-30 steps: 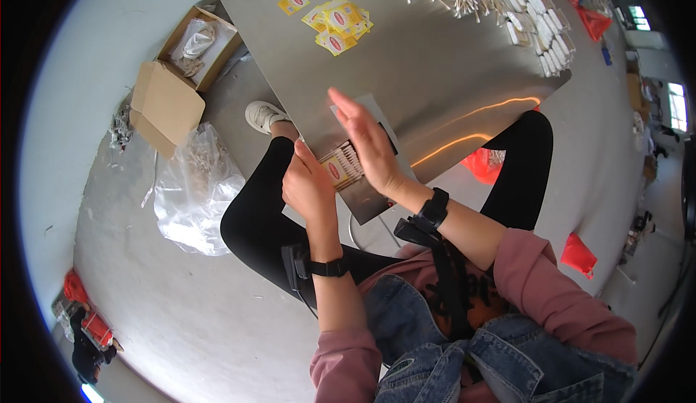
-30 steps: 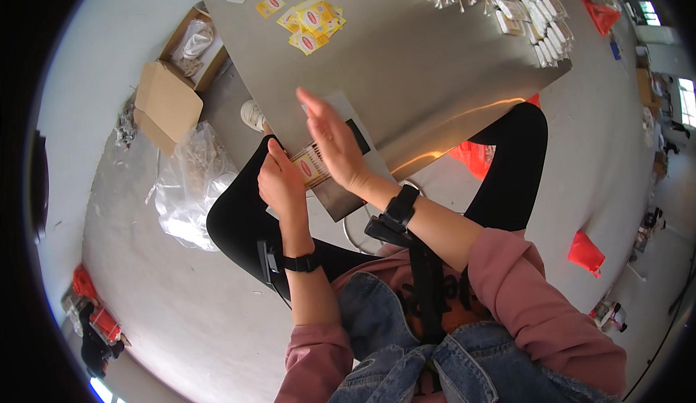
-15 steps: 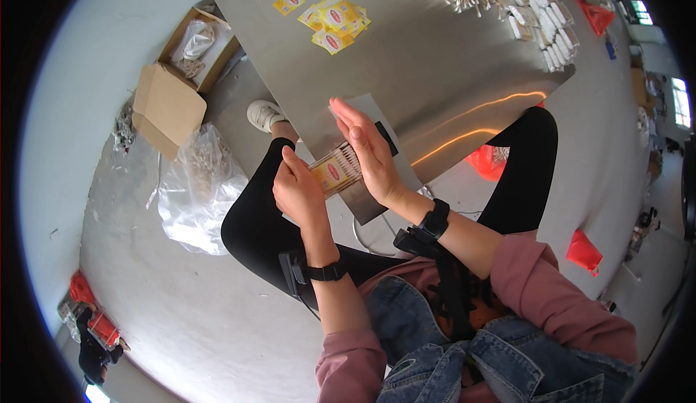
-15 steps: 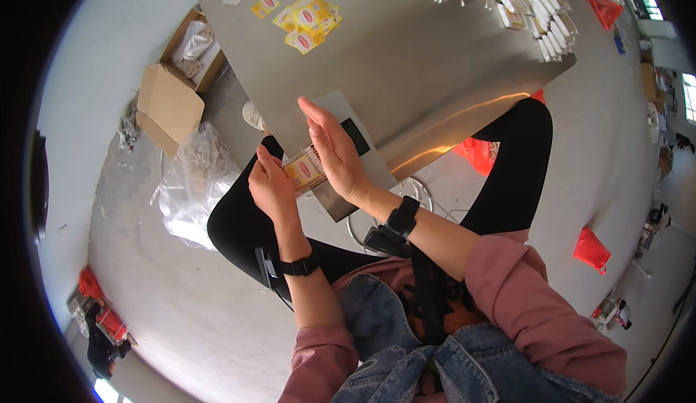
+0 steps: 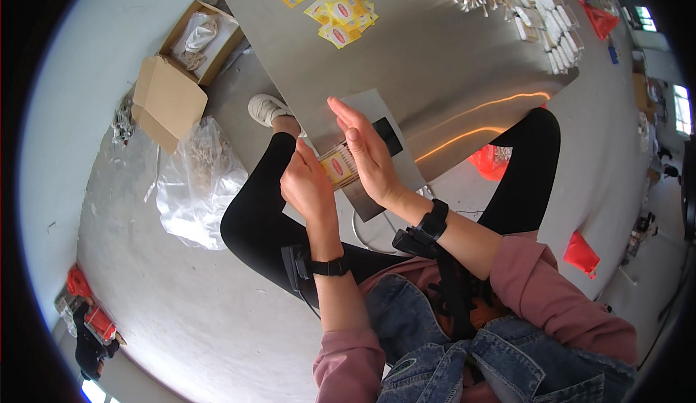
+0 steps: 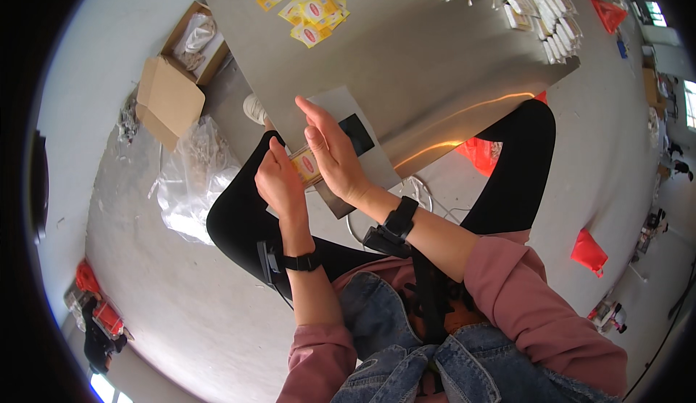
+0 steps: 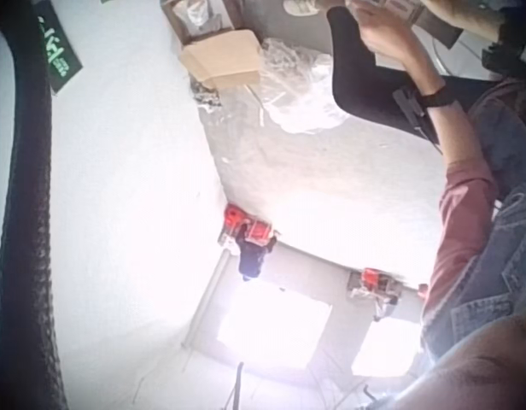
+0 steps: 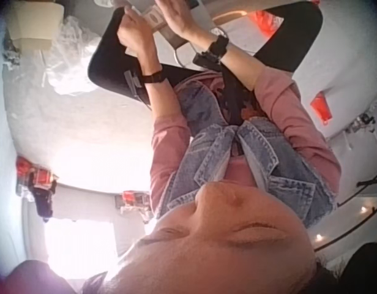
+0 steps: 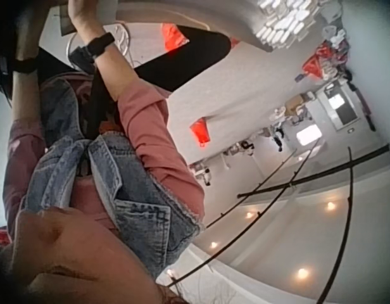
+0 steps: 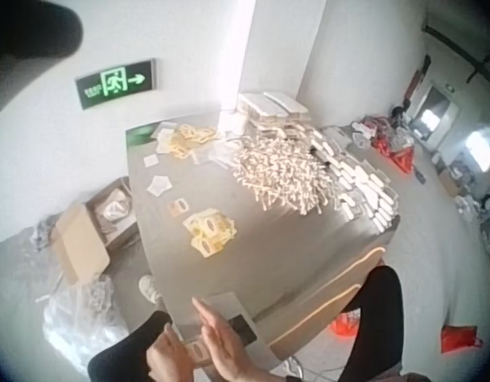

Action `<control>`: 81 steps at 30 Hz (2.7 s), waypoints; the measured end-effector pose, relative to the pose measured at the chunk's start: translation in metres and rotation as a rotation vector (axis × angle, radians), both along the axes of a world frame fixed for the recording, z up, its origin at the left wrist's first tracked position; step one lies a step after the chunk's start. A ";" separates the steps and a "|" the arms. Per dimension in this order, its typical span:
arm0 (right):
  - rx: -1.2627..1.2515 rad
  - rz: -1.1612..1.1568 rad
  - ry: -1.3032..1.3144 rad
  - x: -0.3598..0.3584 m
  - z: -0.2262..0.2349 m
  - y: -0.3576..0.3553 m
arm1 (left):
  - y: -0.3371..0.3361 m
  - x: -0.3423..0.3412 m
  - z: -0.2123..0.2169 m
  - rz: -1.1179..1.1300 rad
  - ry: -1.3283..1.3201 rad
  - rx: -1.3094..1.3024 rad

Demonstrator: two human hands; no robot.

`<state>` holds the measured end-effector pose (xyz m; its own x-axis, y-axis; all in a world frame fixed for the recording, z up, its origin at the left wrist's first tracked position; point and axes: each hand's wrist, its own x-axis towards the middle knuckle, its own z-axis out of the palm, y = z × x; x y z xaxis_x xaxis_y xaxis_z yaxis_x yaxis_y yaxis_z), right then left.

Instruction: The person is sorting and packing cotton swabs into small plastic bags.

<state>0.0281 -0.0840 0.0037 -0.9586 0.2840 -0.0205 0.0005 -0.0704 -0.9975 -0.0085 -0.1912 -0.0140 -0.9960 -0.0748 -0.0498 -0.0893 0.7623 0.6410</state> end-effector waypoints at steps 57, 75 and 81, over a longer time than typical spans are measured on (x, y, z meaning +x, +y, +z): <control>0.791 -0.661 -0.104 -0.083 0.003 0.312 | 0.060 0.037 0.045 -0.279 0.080 0.319; 0.706 -0.090 -0.038 0.016 0.009 0.266 | 0.134 0.024 0.048 -0.660 0.173 0.047; 0.916 0.112 0.098 0.016 0.015 0.254 | 0.162 0.005 0.046 -0.736 0.312 -0.032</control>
<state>0.0439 0.1698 0.0183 -0.9672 0.0548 0.2482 -0.1273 0.7408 -0.6595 -0.0035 -0.0287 0.0318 -0.7576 0.6106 0.2307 0.6241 0.5740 0.5302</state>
